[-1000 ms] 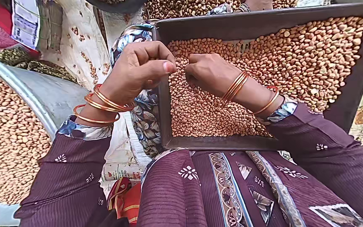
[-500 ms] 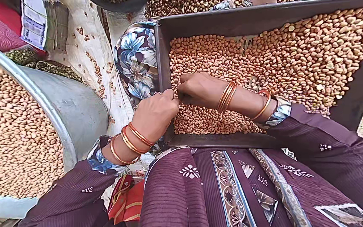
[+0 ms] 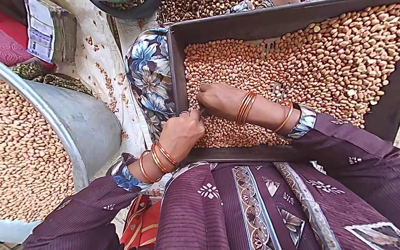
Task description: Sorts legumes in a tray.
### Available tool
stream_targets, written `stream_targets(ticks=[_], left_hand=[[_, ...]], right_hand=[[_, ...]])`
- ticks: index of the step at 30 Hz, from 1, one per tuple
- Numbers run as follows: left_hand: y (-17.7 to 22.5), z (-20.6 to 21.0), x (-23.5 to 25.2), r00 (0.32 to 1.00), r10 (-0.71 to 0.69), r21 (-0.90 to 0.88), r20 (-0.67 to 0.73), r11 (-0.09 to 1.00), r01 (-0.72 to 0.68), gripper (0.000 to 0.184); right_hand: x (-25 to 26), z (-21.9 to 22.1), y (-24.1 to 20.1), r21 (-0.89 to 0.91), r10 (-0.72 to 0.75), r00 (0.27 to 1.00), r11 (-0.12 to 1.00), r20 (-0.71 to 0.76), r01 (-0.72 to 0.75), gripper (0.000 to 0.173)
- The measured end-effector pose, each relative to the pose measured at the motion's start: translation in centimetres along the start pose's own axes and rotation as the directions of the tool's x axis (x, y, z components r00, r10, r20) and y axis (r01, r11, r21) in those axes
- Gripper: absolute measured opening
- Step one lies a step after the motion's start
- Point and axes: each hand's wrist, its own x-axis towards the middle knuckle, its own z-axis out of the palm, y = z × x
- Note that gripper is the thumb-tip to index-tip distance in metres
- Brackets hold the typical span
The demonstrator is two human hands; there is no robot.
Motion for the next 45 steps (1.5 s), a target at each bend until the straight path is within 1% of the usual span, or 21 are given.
stream_targets(ticks=[6, 8, 10, 12, 14, 16, 18, 20, 22, 25, 27, 30, 31, 33, 34, 35, 36, 38, 40, 43, 45], left_hand=[[0.0, 0.3, 0.0, 1.000, -0.002, -0.010, -0.017, 1.000, 0.002, 0.011], [-1.2, -0.4, 0.2, 1.000, -0.002, -0.133, 0.002, 0.991, 0.003, 0.008], [-3.3, -1.2, 0.5, 0.998, -0.037, -0.375, -0.046, 0.927, 0.017, 0.013], [-5.1, -2.1, 1.0, 0.983, -0.139, -0.654, -0.118, 0.756, 0.028, 0.016], [-6.1, -3.0, 1.5, 0.977, -0.212, -0.929, -0.035, 0.367, 0.046, 0.009], [-6.1, -3.2, 1.9, 0.988, -0.143, -0.992, 0.064, -0.121, 0.047, 0.020], [-5.0, -2.9, 2.5, 0.990, -0.086, -0.917, 0.109, -0.392, 0.067, 0.035], [-3.3, -2.8, 3.0, 0.982, -0.088, -0.831, 0.165, -0.549, 0.090, 0.048], [-2.4, -2.9, 3.6, 0.957, -0.047, -0.752, 0.287, -0.629, 0.195, 0.050], [-3.1, -2.1, 5.1, 0.918, 0.067, -0.636, 0.391, -0.702, 0.322, 0.040], [-4.1, -2.6, 6.1, 0.924, 0.021, -0.612, 0.382, -0.744, 0.270, 0.033], [-7.4, -5.6, 6.7, 0.947, -0.227, -0.740, 0.228, -0.672, 0.017, 0.033], [-8.9, -7.2, 7.2, 0.923, -0.348, -0.797, 0.166, -0.599, -0.083, 0.035], [-13.5, -10.0, 8.9, 0.814, -0.580, -0.895, 0.012, -0.369, -0.250, 0.039], [-17.0, -10.3, 9.7, 0.791, -0.605, -0.928, -0.094, -0.235, -0.289, 0.035], [-21.1, -9.9, 10.2, 0.806, -0.569, -0.950, -0.166, -0.126, -0.285, 0.030], [-23.8, -10.1, 10.9, 0.800, -0.581, -0.978, -0.149, -0.035, -0.207, 0.031], [-24.9, -11.1, 12.5, 0.685, -0.728, -0.984, -0.025, 0.140, 0.114, 0.054], [-23.8, -11.5, 13.7, 0.606, -0.795, -0.876, -0.007, 0.297, 0.379, 0.072], [-22.1, -10.5, 14.4, 0.687, -0.722, -0.804, -0.078, 0.453, 0.385, 0.077], [-20.5, -9.9, 14.7, 0.776, -0.612, -0.750, -0.149, 0.582, 0.315, 0.071]], right_hand=[[-0.4, -0.9, 0.7, 0.080, 0.079, 0.994, 0.993, 0.073, -0.085, 0.024], [-0.9, -1.8, 1.1, 0.105, 0.111, 0.990, 0.987, 0.083, -0.120, 0.023], [-1.6, -3.1, 1.3, 0.110, 0.169, 0.983, 0.978, 0.076, -0.176, 0.016], [-2.4, -4.6, 1.2, 0.078, 0.223, 0.974, 0.971, 0.030, -0.225, 0.012], [-3.5, -5.9, 0.2, -0.003, 0.231, 0.969, 0.973, -0.089, -0.233, 0.012], [-4.7, -6.7, -1.9, -0.068, 0.163, 0.943, 0.979, -0.290, -0.190, 0.015], [-5.2, -6.6, -4.0, -0.115, 0.007, 0.869, 0.991, -0.494, -0.074, 0.016], [-5.3, -5.9, -5.5, -0.118, -0.110, 0.819, 0.992, -0.563, 0.052, 0.012], [-5.6, -5.4, -5.8, -0.132, -0.144, 0.833, 0.987, -0.534, 0.086, 0.014], [-6.9, -5.3, -3.6, -0.141, -0.100, 0.827, 0.990, -0.553, 0.026, 0.016], [-8.6, -5.4, -1.3, -0.114, -0.032, 0.826, 0.993, -0.563, -0.040, 0.015], [-12.0, -5.7, 1.9, -0.068, 0.089, 0.827, 0.986, -0.555, -0.151, 0.017], [-13.0, -5.8, 2.9, -0.057, 0.125, 0.822, 0.981, -0.556, -0.188, 0.017], [-14.7, -6.0, 4.4, -0.028, 0.203, 0.809, 0.965, -0.552, -0.261, 0.017], [-15.4, -6.2, 5.0, -0.019, 0.237, 0.796, 0.955, -0.557, -0.297, 0.016], [-16.0, -6.4, 5.6, -0.015, 0.262, 0.774, 0.944, -0.576, -0.331, 0.016], [-16.5, -6.7, 6.0, -0.008, 0.293, 0.748, 0.929, -0.595, -0.370, 0.017], [-17.2, -7.6, 6.4, 0.017, 0.352, 0.693, 0.897, -0.630, -0.441, 0.020], [-17.5, -8.6, 6.7, 0.038, 0.367, 0.657, 0.888, -0.658, -0.458, 0.025], [-16.8, -9.0, 7.6, 0.067, 0.463, 0.651, 0.841, -0.602, -0.537, 0.027], [-14.6, -8.2, 8.3, 0.033, 0.657, 0.614, 0.694, -0.437, -0.719, 0.026]])
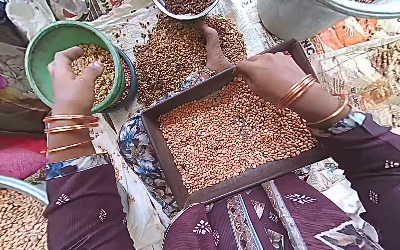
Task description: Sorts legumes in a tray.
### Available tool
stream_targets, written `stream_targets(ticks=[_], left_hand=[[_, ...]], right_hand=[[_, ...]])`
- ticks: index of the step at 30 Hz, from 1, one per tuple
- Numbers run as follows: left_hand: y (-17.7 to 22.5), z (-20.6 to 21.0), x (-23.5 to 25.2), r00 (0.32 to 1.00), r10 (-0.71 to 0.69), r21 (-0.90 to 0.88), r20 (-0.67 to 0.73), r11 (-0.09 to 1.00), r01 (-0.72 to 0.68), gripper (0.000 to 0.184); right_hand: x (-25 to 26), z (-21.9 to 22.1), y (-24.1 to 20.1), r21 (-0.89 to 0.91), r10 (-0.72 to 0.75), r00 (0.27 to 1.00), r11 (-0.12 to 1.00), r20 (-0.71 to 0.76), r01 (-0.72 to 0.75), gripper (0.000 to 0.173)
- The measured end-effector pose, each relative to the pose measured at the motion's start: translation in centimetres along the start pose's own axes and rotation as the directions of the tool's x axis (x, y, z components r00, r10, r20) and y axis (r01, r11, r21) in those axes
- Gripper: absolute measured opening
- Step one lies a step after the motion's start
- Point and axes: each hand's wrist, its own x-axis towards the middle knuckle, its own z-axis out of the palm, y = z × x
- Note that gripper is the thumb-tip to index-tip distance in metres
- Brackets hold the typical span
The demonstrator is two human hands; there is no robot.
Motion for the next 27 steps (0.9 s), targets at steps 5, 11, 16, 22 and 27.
stream_targets(ticks=[5, 11, 16, 22, 27], left_hand=[[2.6, 3.9, -2.7, 0.978, 0.192, 0.009, 0.079, 0.981, -0.194, 0.056], [2.9, 5.9, -6.1, 0.896, 0.418, 0.031, 0.153, 0.904, -0.427, 0.036], [2.2, 8.3, -9.1, 0.772, 0.529, 0.115, 0.353, 0.794, -0.597, 0.021], [2.9, 10.3, -11.1, 0.744, 0.539, 0.227, 0.395, 0.728, -0.647, 0.018], [2.4, 10.8, -13.0, 0.609, 0.670, 0.070, 0.423, 0.647, -0.760, 0.014]], right_hand=[[1.6, 4.6, -4.1, 0.135, -0.187, 0.946, 0.979, 0.265, 0.156, 0.037], [0.2, 2.5, -2.5, 0.045, -0.081, 0.992, 0.996, 0.092, 0.077, 0.028], [-2.1, 4.4, -3.0, 0.064, -0.149, 0.885, 0.989, 0.440, 0.135, 0.025], [-0.7, 4.7, -4.2, 0.349, -0.529, 0.848, 0.792, -0.018, 0.501, 0.021], [2.4, 8.2, -4.3, 0.272, -0.541, 0.830, 0.785, -0.133, 0.556, 0.013]])
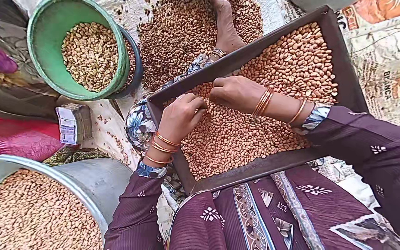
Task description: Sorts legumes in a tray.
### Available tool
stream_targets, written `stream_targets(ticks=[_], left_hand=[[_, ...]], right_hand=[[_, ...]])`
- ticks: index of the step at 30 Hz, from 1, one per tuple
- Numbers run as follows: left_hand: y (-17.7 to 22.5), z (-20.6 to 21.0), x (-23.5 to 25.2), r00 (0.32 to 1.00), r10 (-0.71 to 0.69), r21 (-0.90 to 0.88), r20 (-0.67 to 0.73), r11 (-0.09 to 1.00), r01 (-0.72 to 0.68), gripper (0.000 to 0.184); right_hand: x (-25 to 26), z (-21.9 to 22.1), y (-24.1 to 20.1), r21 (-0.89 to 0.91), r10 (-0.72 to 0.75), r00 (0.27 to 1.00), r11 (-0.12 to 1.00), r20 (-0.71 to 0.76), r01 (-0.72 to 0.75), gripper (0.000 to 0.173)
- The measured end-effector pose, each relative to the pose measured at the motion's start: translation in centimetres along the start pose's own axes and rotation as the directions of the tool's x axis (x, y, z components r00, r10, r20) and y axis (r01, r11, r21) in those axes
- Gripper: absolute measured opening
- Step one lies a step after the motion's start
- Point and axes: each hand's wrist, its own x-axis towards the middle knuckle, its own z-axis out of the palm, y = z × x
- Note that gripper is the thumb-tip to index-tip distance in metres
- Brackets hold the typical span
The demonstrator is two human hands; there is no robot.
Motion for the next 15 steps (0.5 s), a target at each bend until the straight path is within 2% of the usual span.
stream_targets(ticks=[2, 6, 10, 13, 15], left_hand=[[0.2, 1.0, 0.0, 0.999, 0.033, -0.012, 0.018, 0.999, -0.033, 0.015], [0.4, 2.4, -0.1, 0.996, 0.087, 0.096, 0.012, 0.992, -0.088, 0.015], [0.7, 2.4, 0.3, 0.996, 0.078, 0.165, 0.047, 0.983, -0.085, 0.014], [0.6, 0.4, 1.0, 1.000, -0.007, 0.118, 0.027, 0.993, 0.004, 0.015], [0.7, -2.0, 2.0, 0.982, -0.134, 0.128, -0.132, 0.980, 0.151, 0.023]], right_hand=[[0.1, 0.4, 0.2, 0.015, -0.006, 1.000, 1.000, -0.022, 0.006, 0.011], [-0.1, -1.0, 0.2, 0.037, 0.103, 0.991, 0.994, 0.083, -0.106, 0.015], [-0.9, -2.7, 1.0, 0.054, 0.184, 0.978, 0.980, 0.097, -0.190, 0.017], [-1.3, -3.9, 1.1, 0.061, 0.272, 0.958, 0.959, 0.086, -0.278, 0.020], [-1.5, -4.6, 1.2, 0.061, 0.294, 0.954, 0.953, 0.059, -0.298, 0.015]])
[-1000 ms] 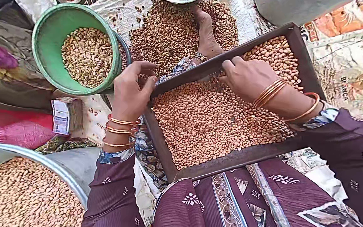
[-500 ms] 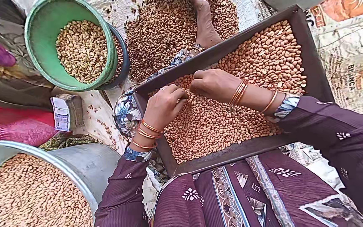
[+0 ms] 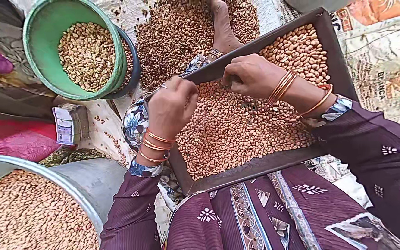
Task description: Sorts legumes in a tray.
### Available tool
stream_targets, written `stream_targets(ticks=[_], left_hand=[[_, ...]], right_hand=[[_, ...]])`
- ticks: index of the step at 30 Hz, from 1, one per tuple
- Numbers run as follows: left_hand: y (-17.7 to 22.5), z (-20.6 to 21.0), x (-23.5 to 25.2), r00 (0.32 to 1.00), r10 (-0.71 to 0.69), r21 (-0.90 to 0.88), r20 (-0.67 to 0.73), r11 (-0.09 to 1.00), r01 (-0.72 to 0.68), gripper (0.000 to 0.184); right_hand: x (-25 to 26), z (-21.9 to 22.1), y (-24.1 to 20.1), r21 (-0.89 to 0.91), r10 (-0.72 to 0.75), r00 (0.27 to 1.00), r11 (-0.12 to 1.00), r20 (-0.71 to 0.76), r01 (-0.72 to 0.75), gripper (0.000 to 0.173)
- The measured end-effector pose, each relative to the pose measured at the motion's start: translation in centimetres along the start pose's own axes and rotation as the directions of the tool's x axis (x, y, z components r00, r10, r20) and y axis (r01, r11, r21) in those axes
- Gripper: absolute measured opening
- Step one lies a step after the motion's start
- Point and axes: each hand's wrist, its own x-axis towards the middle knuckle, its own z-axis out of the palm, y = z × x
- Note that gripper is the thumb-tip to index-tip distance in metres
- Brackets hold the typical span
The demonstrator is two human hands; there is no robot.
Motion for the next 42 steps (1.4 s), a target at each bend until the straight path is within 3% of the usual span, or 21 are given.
stream_targets(ticks=[3, 4, 5, 6, 7, 8, 9, 13, 16, 19, 24, 33, 36, 39, 40, 42], left_hand=[[-0.6, -2.8, 2.0, 0.960, -0.091, 0.016, -0.264, 0.995, 0.099, 0.039], [-1.1, -2.5, 2.8, 0.946, -0.070, 0.013, -0.318, 0.997, 0.079, 0.032], [-1.3, -1.9, 3.4, 0.948, -0.044, 0.009, -0.315, 0.999, 0.049, 0.025], [-1.2, -1.1, 3.7, 0.962, -0.014, 0.005, -0.272, 1.000, 0.016, 0.019], [-1.0, -0.1, 3.8, 0.978, 0.013, -0.008, -0.209, 1.000, -0.015, 0.015], [-0.6, 1.0, 3.8, 0.989, 0.038, -0.023, -0.143, 0.999, -0.041, 0.014], [-0.3, 1.9, 3.7, 0.995, 0.061, -0.031, -0.085, 0.997, -0.064, 0.013], [0.9, 3.7, 2.3, 0.983, 0.168, -0.088, 0.075, 0.983, -0.162, 0.014], [1.5, 3.5, 0.4, 0.956, 0.190, -0.151, 0.225, 0.976, -0.159, 0.015], [1.9, 4.1, -0.5, 0.964, 0.166, -0.097, 0.206, 0.984, -0.149, 0.015], [2.7, 5.3, -0.1, 0.980, 0.099, 0.029, 0.174, 0.994, -0.106, 0.020], [3.9, 5.6, 0.0, 0.974, 0.011, 0.064, 0.224, 0.998, -0.026, 0.017], [3.6, 4.9, -0.6, 0.978, 0.019, -0.062, 0.208, 0.998, -0.006, 0.015], [2.1, 5.1, -0.1, 0.991, -0.097, -0.354, 0.090, 0.927, 0.123, 0.014], [1.5, 5.2, 0.1, 0.983, -0.172, -0.513, 0.059, 0.840, 0.177, 0.015], [1.0, 4.8, 0.1, 0.955, -0.286, -0.842, 0.074, 0.495, 0.213, 0.013]], right_hand=[[-0.2, -0.1, 0.2, -0.013, -0.064, 0.995, 0.998, -0.078, 0.064, 0.014], [-0.1, -0.2, -0.4, -0.025, -0.048, 0.998, 0.999, -0.046, 0.047, 0.014], [0.2, -1.0, -1.9, -0.055, 0.033, 0.996, 0.998, 0.080, -0.029, 0.017], [0.8, -1.9, -3.6, -0.090, 0.120, 0.962, 0.991, 0.247, -0.101, 0.022], [0.7, 0.3, -1.8, -0.045, -0.056, 0.994, 0.997, 0.090, 0.060, 0.017], [0.9, 2.1, -0.3, -0.016, -0.195, 0.981, 0.981, -0.020, 0.195, 0.015], [1.2, 3.0, 0.3, -0.013, -0.254, 0.966, 0.967, -0.050, 0.253, 0.014], [1.4, 3.3, 0.2, -0.042, -0.209, 0.978, 0.977, 0.009, 0.209, 0.014], [1.2, 2.2, 0.5, -0.016, -0.135, 0.990, 0.991, 0.030, 0.135, 0.014], [0.4, 1.0, 0.4, -0.073, -0.109, 0.992, 0.991, 0.055, 0.113, 0.011], [-1.3, 1.7, 0.7, -0.066, -0.221, 0.969, 0.971, 0.113, 0.229, 0.011], [-1.1, 2.7, 0.2, -0.050, -0.157, 0.969, 0.984, 0.190, 0.169, 0.008], [-0.9, 3.4, 0.7, 0.010, -0.159, 0.969, 0.987, 0.190, 0.160, 0.009], [-0.6, 3.1, 1.3, 0.098, -0.135, 0.968, 0.988, 0.210, 0.117, 0.010], [-0.6, 2.6, 1.4, 0.153, -0.107, 0.969, 0.985, 0.221, 0.074, 0.009], [-1.0, 1.3, 1.3, 0.332, -0.049, 0.975, 0.943, 0.216, -0.026, 0.006]])
